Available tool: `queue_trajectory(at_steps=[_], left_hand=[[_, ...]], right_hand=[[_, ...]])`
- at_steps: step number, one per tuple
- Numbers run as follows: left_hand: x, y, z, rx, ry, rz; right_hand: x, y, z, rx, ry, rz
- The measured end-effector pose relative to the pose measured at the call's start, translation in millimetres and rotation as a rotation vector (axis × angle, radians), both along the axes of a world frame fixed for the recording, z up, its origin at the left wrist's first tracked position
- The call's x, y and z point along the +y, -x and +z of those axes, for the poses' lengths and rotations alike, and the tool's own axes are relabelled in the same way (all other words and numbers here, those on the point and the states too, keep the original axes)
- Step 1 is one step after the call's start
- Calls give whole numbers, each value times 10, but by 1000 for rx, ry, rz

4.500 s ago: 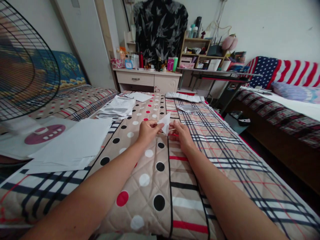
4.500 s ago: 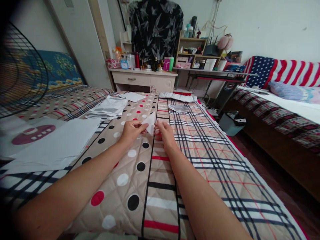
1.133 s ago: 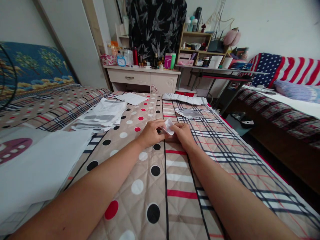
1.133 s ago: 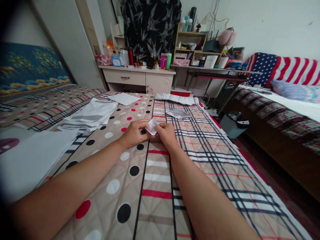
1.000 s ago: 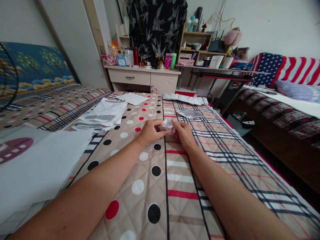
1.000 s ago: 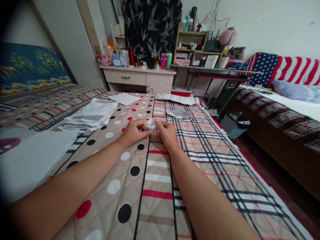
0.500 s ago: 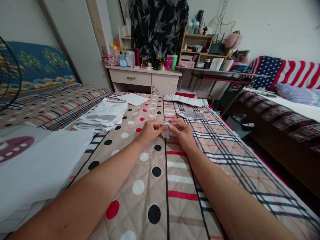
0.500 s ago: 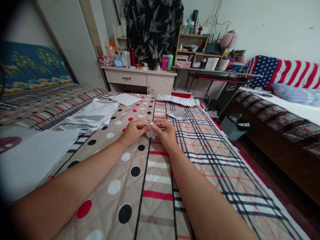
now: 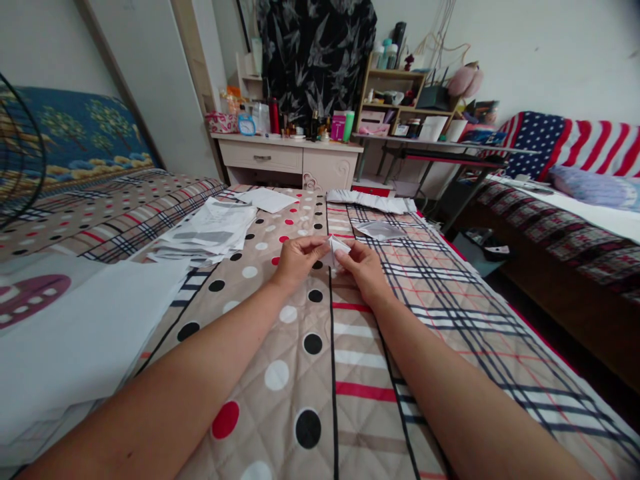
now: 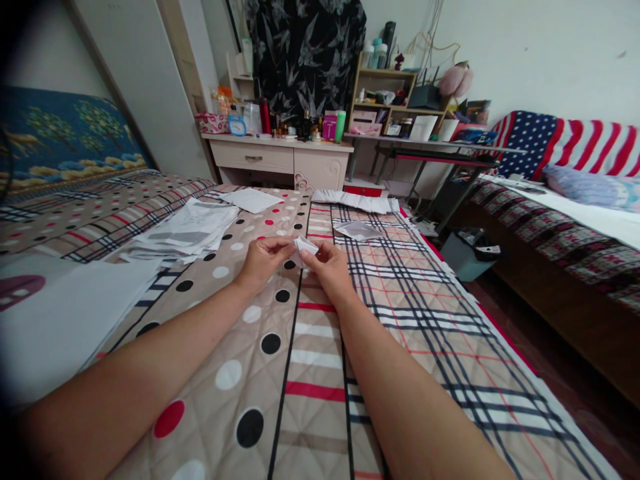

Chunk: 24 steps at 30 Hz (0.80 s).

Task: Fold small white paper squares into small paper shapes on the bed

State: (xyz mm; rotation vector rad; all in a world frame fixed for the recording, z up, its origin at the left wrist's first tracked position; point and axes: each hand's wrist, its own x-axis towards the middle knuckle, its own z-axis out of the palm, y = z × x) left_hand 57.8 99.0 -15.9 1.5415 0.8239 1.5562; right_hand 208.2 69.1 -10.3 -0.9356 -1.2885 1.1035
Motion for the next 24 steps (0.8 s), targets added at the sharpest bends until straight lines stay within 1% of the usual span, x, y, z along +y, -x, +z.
queue_trajectory(at_steps=[3, 8, 13, 15, 17, 19, 24], left_hand=[[-29, -20, 12, -21, 3, -19], [-49, -38, 17, -36, 44, -10], [-59, -53, 24, -118, 113, -2], [-70, -61, 33, -125, 114, -5], [-78, -67, 38, -115, 94, -7], [-82, -69, 37, -80, 50, -7], [-88, -52, 29, 75, -75, 18]], right_hand=[[7, 11, -10, -12, -45, -39], [7, 6, -17, -17, -58, -88], [28, 14, -48, 19, -32, -19], [28, 25, -52, 35, -25, 15], [19, 31, -42, 32, -38, 19], [7, 26, -27, 24, -83, -19], [8, -16, -22, -62, -282, -158]])
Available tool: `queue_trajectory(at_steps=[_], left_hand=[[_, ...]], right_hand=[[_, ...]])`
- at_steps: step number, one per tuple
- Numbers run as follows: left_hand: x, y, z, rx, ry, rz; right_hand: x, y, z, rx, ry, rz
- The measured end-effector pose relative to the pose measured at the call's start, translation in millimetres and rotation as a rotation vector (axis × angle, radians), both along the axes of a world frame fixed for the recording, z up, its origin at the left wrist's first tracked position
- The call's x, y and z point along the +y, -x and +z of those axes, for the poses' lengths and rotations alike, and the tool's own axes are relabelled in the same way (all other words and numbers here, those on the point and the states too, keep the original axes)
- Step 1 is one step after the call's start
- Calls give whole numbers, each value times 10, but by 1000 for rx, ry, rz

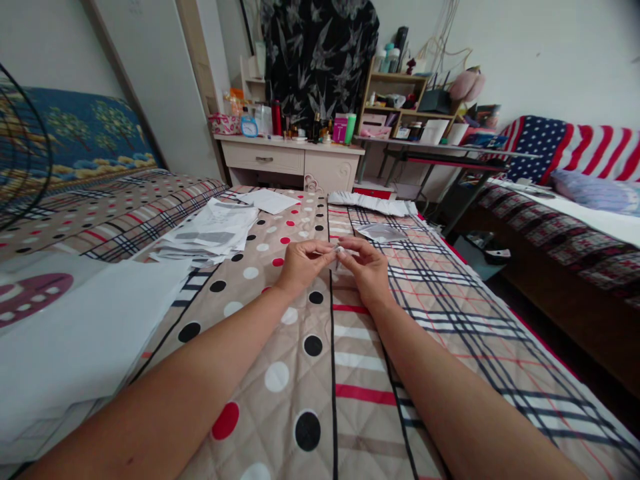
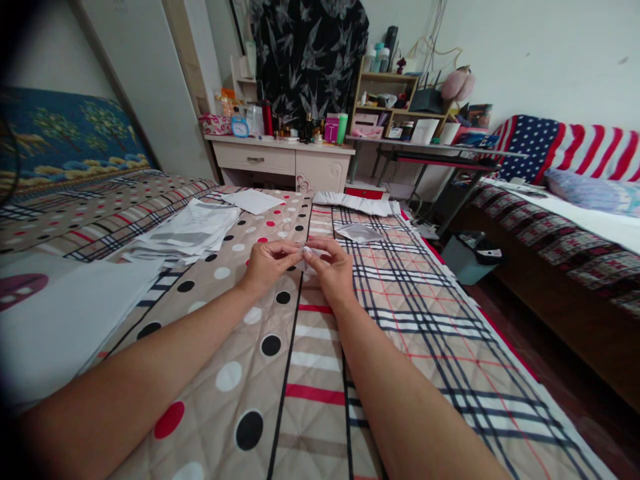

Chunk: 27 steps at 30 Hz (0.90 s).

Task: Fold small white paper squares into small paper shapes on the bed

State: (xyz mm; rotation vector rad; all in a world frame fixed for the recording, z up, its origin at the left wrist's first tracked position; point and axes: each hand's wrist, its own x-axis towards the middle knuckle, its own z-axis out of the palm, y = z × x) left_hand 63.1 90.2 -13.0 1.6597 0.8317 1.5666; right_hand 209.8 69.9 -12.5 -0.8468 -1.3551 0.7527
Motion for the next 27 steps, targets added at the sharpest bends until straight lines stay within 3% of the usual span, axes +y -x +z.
queue_trajectory(at_steps=[5, 16, 21, 24, 27], left_hand=[[-41, 5, 27, 113, -137, 19], [-106, -11, 102, 302, -435, 110], [-95, 15, 110, 364, -543, 119], [-88, 29, 116, 436, -655, 115], [-90, 15, 119, 463, -616, 96]], right_hand=[[24, -15, -25, 20, -53, 4], [-1, 27, 13, 187, 82, 77], [-12, -3, -11, 136, 189, 121], [-27, -26, -22, 93, 217, 81], [-26, -33, -25, 68, 171, 28]])
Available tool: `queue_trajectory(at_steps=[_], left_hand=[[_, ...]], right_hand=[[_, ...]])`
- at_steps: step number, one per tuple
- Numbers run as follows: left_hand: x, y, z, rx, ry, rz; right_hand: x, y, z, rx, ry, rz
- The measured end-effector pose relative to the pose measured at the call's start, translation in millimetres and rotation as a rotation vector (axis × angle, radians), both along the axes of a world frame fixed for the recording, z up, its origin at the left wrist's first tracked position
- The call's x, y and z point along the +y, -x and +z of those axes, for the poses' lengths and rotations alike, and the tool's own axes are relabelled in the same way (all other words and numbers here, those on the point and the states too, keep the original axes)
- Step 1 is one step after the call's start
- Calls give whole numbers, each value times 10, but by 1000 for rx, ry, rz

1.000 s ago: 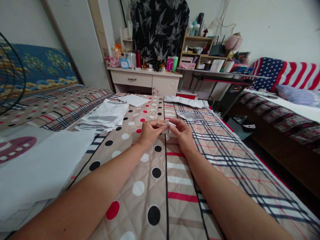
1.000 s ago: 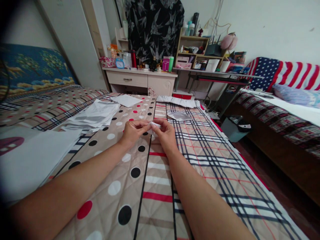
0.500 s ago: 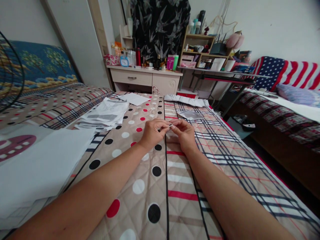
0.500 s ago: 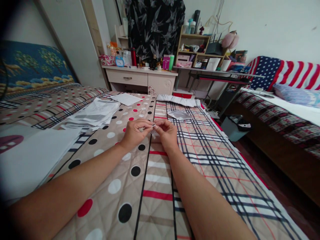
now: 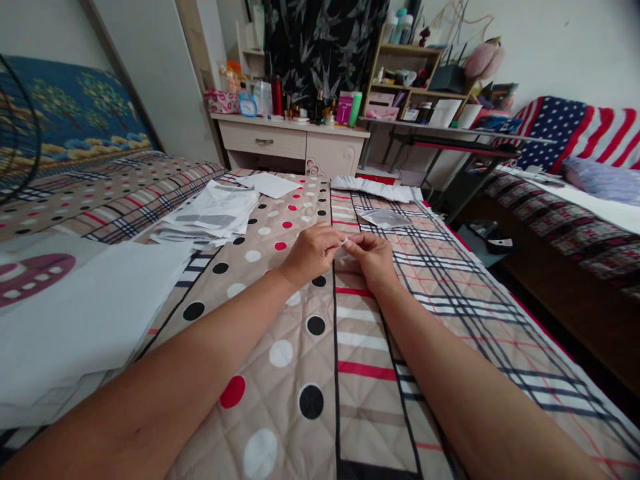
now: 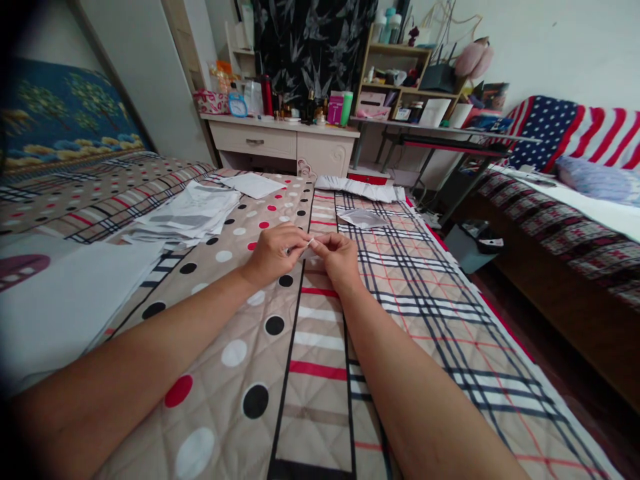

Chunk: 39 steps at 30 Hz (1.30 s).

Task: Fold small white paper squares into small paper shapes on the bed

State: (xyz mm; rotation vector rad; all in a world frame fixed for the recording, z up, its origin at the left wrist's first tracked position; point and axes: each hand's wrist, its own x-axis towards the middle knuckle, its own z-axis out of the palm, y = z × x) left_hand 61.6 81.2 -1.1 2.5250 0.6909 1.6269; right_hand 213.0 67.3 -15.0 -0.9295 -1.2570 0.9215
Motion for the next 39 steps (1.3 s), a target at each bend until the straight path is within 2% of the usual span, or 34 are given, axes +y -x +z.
queue_trajectory(at_steps=[2, 6, 9, 13, 15, 17, 20, 23, 27, 34, 36, 39], left_hand=[[-5, -28, 1, -85, 144, -16], [-7, -93, 3, -382, 526, -61], [-9, -113, 14, -440, 671, -77], [-20, -116, 41, -312, 657, 19], [-17, -117, 43, -286, 608, 95], [0, -114, 30, -292, 605, 113], [39, -103, -6, -364, 710, 28], [58, -97, -38, -436, 794, -47], [56, -92, -83, -413, 871, -105], [84, -44, -66, -390, 821, 33], [38, -65, -42, -439, 885, 8], [-57, -143, -36, -505, 1042, -101]], right_hand=[[11, 8, 0, 7, -50, -43], [29, 33, 0, 13, -102, -108], [22, 44, 7, -52, -149, -122], [-11, 54, 36, -166, -201, -147], [-31, 68, 52, -204, -219, -140], [-46, 91, 60, -216, -230, -121], [-52, 135, 52, -184, -206, -84], [-35, 160, 28, -61, -114, -74], [-8, 145, 8, 90, -18, -111], [1, 184, -8, 110, 25, -89], [4, 197, -13, 104, 27, -123], [3, 187, -16, 68, -10, -260]])
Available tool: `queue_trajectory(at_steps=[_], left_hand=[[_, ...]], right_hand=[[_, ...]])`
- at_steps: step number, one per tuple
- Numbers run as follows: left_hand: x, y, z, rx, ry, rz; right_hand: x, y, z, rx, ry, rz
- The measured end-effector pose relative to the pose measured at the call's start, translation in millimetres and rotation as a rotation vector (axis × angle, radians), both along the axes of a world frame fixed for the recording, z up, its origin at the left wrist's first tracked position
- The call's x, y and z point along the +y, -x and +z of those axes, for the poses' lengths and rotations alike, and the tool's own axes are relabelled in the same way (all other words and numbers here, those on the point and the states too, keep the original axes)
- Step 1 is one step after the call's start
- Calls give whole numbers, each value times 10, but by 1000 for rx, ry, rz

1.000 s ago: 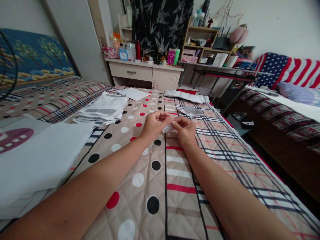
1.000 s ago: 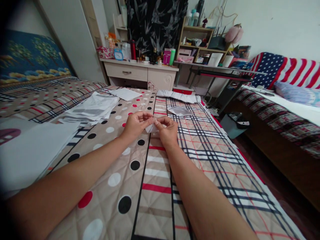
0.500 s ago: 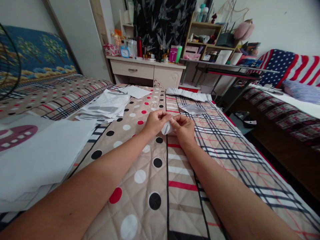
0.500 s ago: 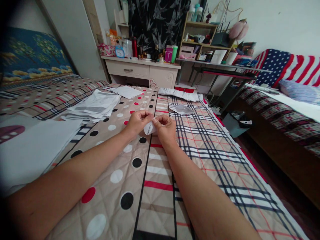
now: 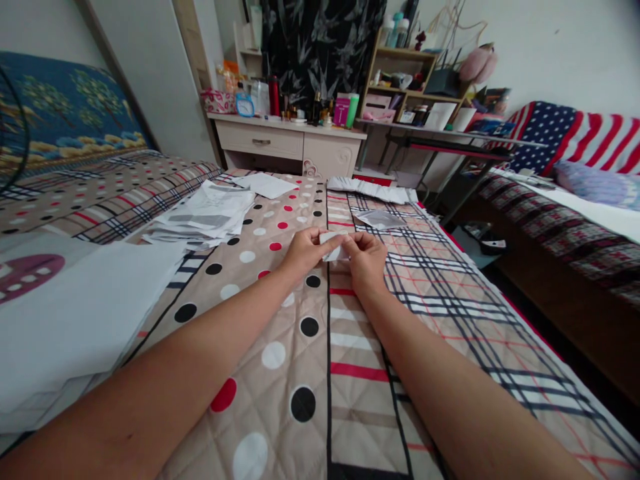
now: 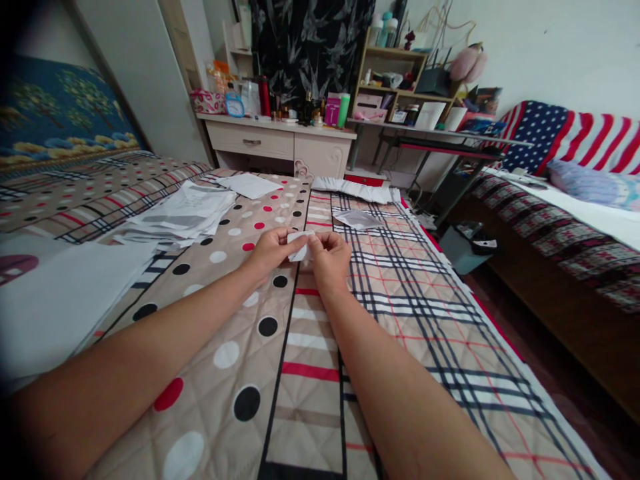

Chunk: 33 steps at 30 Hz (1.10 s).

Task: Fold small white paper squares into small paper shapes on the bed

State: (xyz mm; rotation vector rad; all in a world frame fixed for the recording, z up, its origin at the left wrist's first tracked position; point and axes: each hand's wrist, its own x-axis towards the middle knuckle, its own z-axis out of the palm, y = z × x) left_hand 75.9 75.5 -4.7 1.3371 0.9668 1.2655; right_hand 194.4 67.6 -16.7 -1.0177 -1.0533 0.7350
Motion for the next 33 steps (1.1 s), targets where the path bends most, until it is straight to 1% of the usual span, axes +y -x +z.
queue_trajectory(at_steps=[2, 4, 7, 9, 11, 13, 15, 17, 19, 21, 24, 25, 27, 31, 33], left_hand=[[-33, -55, -22, -52, 54, -42], [-18, -79, -55, -74, 51, -13], [76, -23, -89, 1, -54, 47], [150, 65, -90, 104, -121, 32], [204, 157, -78, 225, -153, -21], [228, 222, -63, 319, -159, -101], [225, 246, -52, 332, -125, -145], [207, 238, -40, 242, -46, -92], [189, 220, -20, 153, 4, 9], [182, 210, 9, 136, -26, 86], [189, 205, 41, 165, -131, 168], [190, 197, 39, 158, -148, 188], [180, 156, 8, 108, -138, 193], [114, -4, -124, 40, -38, 88], [87, -67, -183, 58, -49, 101]], right_hand=[[-3, -16, -2, -14, -23, -77], [-7, -26, -5, -4, -38, -81], [-17, -27, -1, 21, -4, 6], [-26, -23, 6, 4, 49, 93], [-32, -22, 12, -58, 75, 178], [-27, -27, 10, -160, 69, 236], [-12, -39, 2, -228, 76, 248], [5, -53, -5, -207, 110, 237], [12, -59, -4, -116, 159, 255], [2, -49, 6, -39, 231, 328], [-38, -6, 32, -13, 353, 418], [-53, 11, 40, -11, 373, 416], [-79, 40, 55, 15, 362, 362], [-95, 55, 71, 144, 304, 229], [-95, 51, 76, 196, 305, 205]])
